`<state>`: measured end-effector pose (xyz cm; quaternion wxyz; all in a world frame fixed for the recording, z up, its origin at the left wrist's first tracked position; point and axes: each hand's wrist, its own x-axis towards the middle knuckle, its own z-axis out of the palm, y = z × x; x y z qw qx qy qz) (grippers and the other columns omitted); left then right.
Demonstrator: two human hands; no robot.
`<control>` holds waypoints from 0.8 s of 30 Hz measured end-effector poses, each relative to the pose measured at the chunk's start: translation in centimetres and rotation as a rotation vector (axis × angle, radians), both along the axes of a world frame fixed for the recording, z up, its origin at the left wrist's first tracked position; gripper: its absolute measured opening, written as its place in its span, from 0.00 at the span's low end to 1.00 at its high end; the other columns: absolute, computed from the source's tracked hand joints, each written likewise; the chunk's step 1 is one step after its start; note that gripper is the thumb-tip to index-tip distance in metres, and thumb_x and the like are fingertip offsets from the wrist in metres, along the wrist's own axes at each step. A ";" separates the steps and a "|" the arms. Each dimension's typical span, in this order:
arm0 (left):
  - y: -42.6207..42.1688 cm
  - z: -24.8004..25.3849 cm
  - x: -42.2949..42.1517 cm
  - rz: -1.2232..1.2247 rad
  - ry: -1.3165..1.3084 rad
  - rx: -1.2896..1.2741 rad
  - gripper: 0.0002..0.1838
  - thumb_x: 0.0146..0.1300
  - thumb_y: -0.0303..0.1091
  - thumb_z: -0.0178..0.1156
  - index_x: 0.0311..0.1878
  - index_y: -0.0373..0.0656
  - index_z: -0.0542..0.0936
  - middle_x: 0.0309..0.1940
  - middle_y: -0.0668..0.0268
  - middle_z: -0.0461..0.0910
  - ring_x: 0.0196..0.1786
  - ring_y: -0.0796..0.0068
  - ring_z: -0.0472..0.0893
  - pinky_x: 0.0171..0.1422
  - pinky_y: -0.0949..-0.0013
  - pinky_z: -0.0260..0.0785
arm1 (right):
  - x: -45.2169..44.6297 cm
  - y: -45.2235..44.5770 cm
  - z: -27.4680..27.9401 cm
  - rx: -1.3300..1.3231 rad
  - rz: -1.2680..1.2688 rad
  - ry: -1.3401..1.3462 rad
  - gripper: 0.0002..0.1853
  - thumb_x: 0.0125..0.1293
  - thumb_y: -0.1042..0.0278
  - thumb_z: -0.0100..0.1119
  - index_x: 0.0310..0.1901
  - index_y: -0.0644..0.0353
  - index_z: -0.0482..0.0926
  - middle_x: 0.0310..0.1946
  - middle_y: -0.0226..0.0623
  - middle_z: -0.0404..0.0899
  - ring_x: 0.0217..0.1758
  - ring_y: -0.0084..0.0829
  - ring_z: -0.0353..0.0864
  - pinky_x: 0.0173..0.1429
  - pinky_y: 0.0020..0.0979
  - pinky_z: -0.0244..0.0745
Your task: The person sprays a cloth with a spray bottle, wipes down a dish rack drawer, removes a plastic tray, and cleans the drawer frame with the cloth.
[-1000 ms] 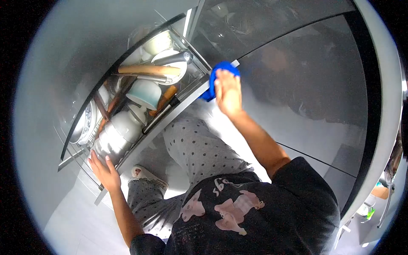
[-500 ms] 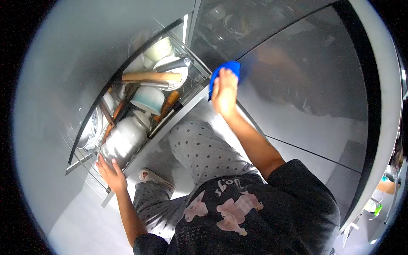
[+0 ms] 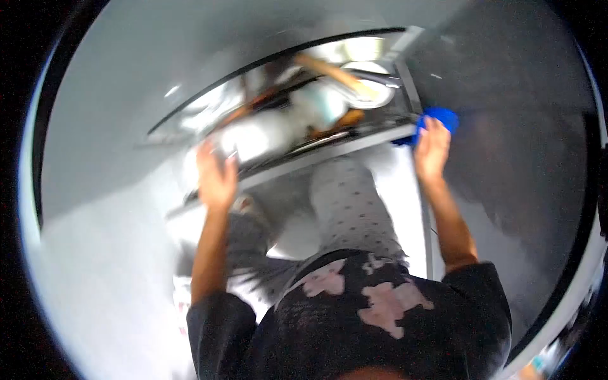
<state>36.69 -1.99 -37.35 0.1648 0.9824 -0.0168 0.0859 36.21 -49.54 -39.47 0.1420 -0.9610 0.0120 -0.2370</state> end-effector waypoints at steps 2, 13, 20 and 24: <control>-0.9 1.8 -0.4 -0.002 -0.077 -0.077 0.31 0.63 0.43 0.51 0.66 0.37 0.63 0.66 0.49 0.63 0.71 0.48 0.57 0.74 0.52 0.48 | -0.6 2.1 1.2 -0.062 0.172 0.075 0.17 0.65 0.69 0.51 0.53 0.66 0.74 0.52 0.56 0.73 0.55 0.53 0.71 0.62 0.48 0.61; -2.4 9.5 -11.4 -0.318 -0.093 -0.332 0.26 0.57 0.45 0.61 0.56 0.41 0.74 0.59 0.54 0.71 0.65 0.50 0.68 0.65 0.48 0.60 | -0.8 28.8 1.8 -0.081 1.067 0.406 0.22 0.59 0.71 0.47 0.57 0.61 0.71 0.56 0.45 0.72 0.60 0.41 0.70 0.63 0.41 0.63; 1.1 8.1 -15.3 0.150 -0.487 -0.462 0.20 0.64 0.46 0.50 0.47 0.37 0.76 0.46 0.50 0.79 0.53 0.49 0.77 0.58 0.55 0.64 | -2.6 46.2 1.6 0.055 1.258 0.326 0.27 0.60 0.67 0.46 0.63 0.61 0.64 0.64 0.45 0.66 0.68 0.40 0.64 0.69 0.39 0.59; 1.5 6.8 -15.3 0.258 -0.565 -0.533 0.22 0.65 0.47 0.48 0.49 0.37 0.74 0.44 0.52 0.80 0.50 0.50 0.77 0.55 0.56 0.64 | -3.3 54.1 2.0 -0.022 1.339 0.331 0.27 0.61 0.71 0.45 0.64 0.60 0.63 0.65 0.43 0.64 0.69 0.39 0.63 0.70 0.39 0.57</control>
